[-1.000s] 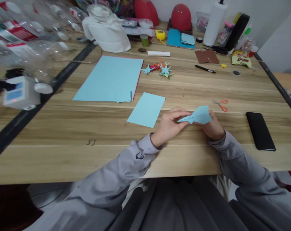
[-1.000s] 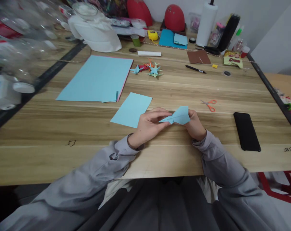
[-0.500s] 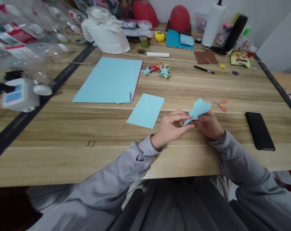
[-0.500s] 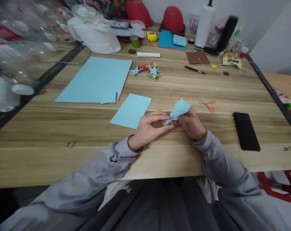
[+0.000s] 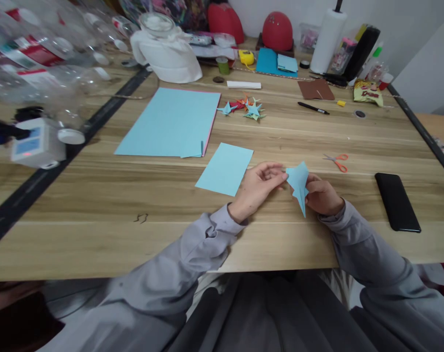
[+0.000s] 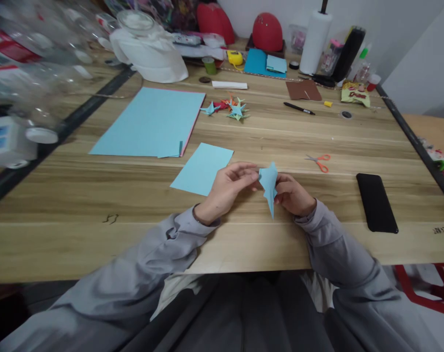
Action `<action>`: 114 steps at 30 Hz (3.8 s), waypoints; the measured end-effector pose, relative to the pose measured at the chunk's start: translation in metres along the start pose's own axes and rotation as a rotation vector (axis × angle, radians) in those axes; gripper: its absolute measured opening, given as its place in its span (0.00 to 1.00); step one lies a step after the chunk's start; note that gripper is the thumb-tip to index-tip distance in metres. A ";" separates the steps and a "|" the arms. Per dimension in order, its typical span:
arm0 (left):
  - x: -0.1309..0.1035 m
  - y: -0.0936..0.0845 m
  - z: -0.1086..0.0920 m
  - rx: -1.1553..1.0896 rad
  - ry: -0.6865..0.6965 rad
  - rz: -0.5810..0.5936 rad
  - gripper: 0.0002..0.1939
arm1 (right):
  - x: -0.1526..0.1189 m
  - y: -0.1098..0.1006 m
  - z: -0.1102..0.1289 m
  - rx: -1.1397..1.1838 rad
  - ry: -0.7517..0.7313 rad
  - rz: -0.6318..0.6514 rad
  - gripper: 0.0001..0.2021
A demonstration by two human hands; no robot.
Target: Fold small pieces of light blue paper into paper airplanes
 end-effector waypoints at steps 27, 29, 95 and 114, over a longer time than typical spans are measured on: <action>-0.001 0.010 -0.010 -0.083 0.029 0.157 0.19 | -0.005 0.018 -0.023 0.029 0.204 0.167 0.06; -0.004 0.018 -0.011 -0.100 0.021 0.241 0.20 | -0.008 0.024 -0.030 0.041 0.258 0.215 0.06; -0.019 0.031 0.001 0.015 -0.129 0.367 0.18 | 0.002 -0.021 0.000 0.179 -0.053 -0.036 0.11; -0.004 0.018 0.005 0.127 -0.056 0.286 0.17 | 0.009 -0.019 0.013 0.117 -0.207 -0.072 0.16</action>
Point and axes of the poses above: each hand's wrist, its own x-axis towards the middle knuckle, its own y-axis out of the palm, z = x × y, the point moved 10 cm from there along x, towards the middle knuckle
